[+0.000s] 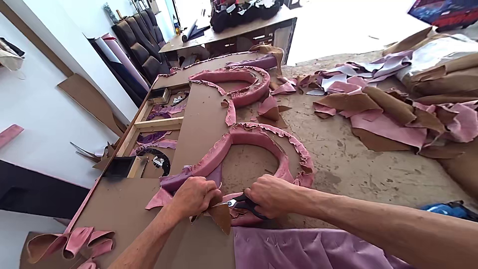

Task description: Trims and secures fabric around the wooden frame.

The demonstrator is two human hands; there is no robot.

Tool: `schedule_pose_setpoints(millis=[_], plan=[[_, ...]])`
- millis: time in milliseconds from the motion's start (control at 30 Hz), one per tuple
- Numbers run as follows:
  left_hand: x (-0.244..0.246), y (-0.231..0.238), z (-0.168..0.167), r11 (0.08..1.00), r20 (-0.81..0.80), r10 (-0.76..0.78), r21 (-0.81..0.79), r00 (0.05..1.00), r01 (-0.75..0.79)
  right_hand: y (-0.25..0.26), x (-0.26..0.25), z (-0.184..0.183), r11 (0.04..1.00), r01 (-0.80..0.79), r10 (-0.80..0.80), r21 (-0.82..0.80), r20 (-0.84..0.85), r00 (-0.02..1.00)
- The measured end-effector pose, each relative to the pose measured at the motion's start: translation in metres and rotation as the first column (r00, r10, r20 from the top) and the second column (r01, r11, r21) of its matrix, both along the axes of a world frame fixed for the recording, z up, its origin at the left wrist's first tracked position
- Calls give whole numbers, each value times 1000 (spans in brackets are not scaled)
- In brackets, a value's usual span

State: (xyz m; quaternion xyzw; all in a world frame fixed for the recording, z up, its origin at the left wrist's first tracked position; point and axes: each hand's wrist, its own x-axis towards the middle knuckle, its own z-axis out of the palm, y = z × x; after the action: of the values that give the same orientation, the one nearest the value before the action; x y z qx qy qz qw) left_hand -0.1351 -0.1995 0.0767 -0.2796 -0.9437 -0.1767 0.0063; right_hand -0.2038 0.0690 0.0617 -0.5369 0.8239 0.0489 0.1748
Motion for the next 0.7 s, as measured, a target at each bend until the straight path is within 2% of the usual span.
schedule_pose_setpoints(millis=[100,167,267,367,433,533,700], plan=[[20,-18,-8,978,-63,176,121,982,-167,2,-6,3,1000,20,-19,8,-18,1000],[56,-18,-18,956,-132,267,162,955,-245,6,-10,9,996,63,-61,56,-44,997],[119,2,-51,956,-318,289,153,903,-252,16,-14,10,995,79,-73,67,-79,994],[153,17,-72,959,-349,282,103,894,-262,17,-12,11,996,64,-57,62,-99,993],[161,23,-75,949,-352,312,85,882,-302,15,-14,10,997,55,-49,54,-102,994],[161,30,-76,890,-413,440,82,797,-448,13,-19,11,997,49,-43,55,-115,992],[121,23,-69,830,-389,542,108,745,-548,38,-39,27,992,114,-103,63,-156,982]])
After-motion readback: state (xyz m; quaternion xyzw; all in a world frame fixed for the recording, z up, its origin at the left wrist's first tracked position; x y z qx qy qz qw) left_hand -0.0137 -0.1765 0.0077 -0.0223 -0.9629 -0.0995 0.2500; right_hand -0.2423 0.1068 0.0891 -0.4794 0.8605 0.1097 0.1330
